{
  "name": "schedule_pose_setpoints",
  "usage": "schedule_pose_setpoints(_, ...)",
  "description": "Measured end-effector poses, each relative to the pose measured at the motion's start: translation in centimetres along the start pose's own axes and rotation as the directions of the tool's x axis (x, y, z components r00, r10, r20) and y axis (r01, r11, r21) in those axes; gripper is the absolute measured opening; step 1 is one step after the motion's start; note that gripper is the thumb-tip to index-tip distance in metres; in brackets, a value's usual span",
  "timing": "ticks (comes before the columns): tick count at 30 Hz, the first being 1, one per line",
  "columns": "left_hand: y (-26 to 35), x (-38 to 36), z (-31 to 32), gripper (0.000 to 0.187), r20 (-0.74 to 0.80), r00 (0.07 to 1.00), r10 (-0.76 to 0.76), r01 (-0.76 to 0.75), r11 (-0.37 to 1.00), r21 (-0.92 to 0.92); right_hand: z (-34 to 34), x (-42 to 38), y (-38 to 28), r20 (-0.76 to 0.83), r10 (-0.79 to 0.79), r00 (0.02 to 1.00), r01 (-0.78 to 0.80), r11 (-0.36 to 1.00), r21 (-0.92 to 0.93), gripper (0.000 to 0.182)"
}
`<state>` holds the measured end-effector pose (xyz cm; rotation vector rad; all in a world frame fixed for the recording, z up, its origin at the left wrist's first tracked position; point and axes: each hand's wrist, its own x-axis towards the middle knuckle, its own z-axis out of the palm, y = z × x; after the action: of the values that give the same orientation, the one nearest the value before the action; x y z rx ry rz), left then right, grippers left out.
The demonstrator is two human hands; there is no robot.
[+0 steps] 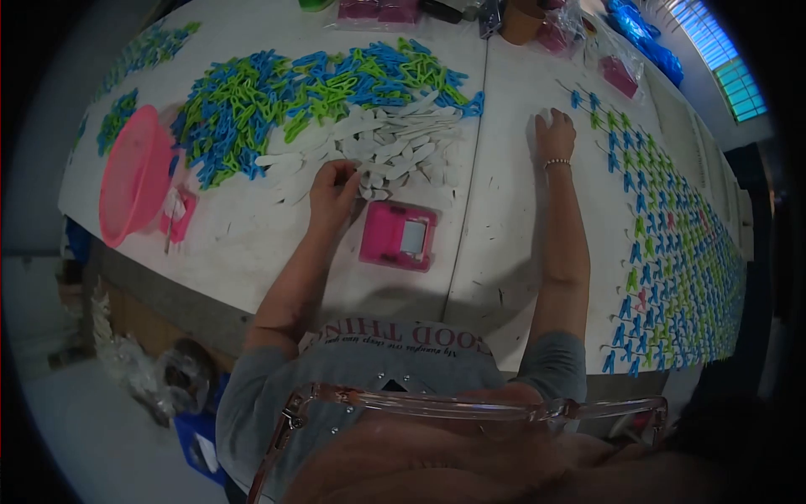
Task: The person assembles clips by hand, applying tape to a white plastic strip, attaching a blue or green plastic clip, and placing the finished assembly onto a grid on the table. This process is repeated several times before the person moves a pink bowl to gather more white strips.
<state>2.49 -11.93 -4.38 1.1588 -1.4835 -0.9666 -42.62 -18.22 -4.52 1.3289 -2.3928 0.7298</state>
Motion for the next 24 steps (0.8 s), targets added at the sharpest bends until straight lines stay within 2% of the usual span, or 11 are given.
schedule_pose_setpoints(2,-0.2,0.1,-0.1,0.019,-0.008,1.0,-0.004,0.004,1.0,-0.006,-2.3,-1.4,-3.9,0.07,-0.317,0.946,0.28,0.905,0.319,0.028)
schedule_pose_setpoints(6,-0.7,0.5,-0.2,0.019,-0.06,0.998,0.032,-0.032,0.999,0.014,-4.4,-3.1,-13.6,0.164,-0.684,0.711,0.566,0.694,0.444,0.02)
schedule_pose_setpoints(8,-0.7,0.3,-0.4,0.018,-0.078,0.996,0.031,-0.029,0.999,0.025,-3.6,-3.3,-17.2,0.316,-0.714,0.625,0.623,0.7,0.35,0.025)
schedule_pose_setpoints(12,-0.7,0.6,-0.5,0.019,-0.096,0.995,0.038,-0.039,0.999,-0.01,-2.2,-2.8,-20.5,0.452,-0.698,0.556,0.687,0.692,0.223,0.032)
schedule_pose_setpoints(14,-0.5,0.5,-0.3,0.019,-0.115,0.993,0.036,-0.039,0.999,-0.021,-2.1,-2.4,-21.2,0.58,-0.618,0.532,0.695,0.709,0.118,0.028)
schedule_pose_setpoints(18,-0.3,0.7,-0.4,0.019,-0.124,0.991,0.048,-0.053,0.998,-0.034,-3.4,-1.6,-20.5,0.533,-0.653,0.538,0.757,0.652,0.036,0.031)
schedule_pose_setpoints(20,-0.3,0.9,-0.6,0.019,-0.108,0.992,0.062,-0.065,0.998,-0.025,-5.2,-2.1,-19.5,0.454,-0.639,0.62,0.671,0.732,0.113,0.024)
schedule_pose_setpoints(21,-0.2,1.0,-0.8,0.02,-0.188,0.957,0.22,-0.21,0.975,0.073,-6.6,-2.8,-19.2,0.453,-0.635,0.625,0.666,0.737,0.114,0.024)
schedule_pose_setpoints(22,0.3,1.0,-0.9,0.021,-0.251,0.892,0.377,-0.339,0.923,0.18,-8.6,-3.6,-19.0,0.414,-0.619,0.668,0.614,0.772,0.164,0.016)
schedule_pose_setpoints(23,0.8,1.0,-1.0,0.021,-0.245,0.893,0.377,-0.339,0.923,0.184,-10.4,-4.7,-18.7,0.378,-0.596,0.708,0.558,0.801,0.218,0.012)
schedule_pose_setpoints(24,2.2,1.2,-1.2,0.023,-0.217,0.863,0.456,-0.417,0.886,0.202,-12.0,-6.0,-18.2,0.38,-0.593,0.71,0.55,0.804,0.227,0.012)
